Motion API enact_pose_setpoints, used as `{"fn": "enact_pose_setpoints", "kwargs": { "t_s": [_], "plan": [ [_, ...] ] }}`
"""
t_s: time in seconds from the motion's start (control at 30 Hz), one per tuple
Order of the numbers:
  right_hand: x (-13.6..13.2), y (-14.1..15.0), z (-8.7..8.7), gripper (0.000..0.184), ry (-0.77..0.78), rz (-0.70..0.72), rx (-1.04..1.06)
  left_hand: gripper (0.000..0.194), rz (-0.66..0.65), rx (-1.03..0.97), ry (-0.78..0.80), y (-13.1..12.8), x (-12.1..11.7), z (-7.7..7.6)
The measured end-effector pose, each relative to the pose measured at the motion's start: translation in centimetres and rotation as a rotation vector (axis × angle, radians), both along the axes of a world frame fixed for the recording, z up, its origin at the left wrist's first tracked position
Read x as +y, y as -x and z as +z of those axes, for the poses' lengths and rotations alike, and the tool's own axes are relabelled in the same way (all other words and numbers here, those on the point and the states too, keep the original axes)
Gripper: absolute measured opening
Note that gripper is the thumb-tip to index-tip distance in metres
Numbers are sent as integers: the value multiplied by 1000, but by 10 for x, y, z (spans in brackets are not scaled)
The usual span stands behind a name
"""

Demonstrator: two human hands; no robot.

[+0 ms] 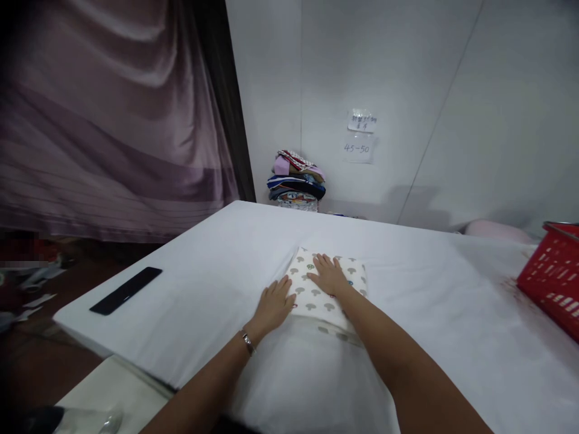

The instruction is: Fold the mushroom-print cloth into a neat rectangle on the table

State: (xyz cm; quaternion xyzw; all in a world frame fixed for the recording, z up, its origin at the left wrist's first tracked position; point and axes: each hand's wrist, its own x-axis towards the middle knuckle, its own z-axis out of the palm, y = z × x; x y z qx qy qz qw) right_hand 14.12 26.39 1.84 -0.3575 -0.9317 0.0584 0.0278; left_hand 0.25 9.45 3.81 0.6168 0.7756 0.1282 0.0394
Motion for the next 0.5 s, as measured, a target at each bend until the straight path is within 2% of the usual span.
{"fn": "enact_pose_setpoints", "kwargs": {
  "t_s": [0.07, 0.13, 0.17, 0.27, 0.37, 0.5],
  "plan": [
    [-1, -1, 0, 68, -10, 3, 2, 47, -2, 54, -44, -6, 17, 12],
    [-2, -1, 2, 65, -15, 7, -3, 47, -113, 73, -133, -11, 40, 19],
    [-3, 0, 4, 64, -10, 7, -5, 47, -159, 60, -124, -12, 51, 20],
    [-1, 0, 9, 62, 45, 13, -4, 50, -114, 2, -30, -11, 75, 10],
    [6, -11, 12, 62, 87, 1, 1, 57, -64, -14, -19, -5, 80, -6],
    [13, -49, 5, 65, 16, -257, 39, 60, -74, -27, -23, -2, 78, -14]
  ]
}}
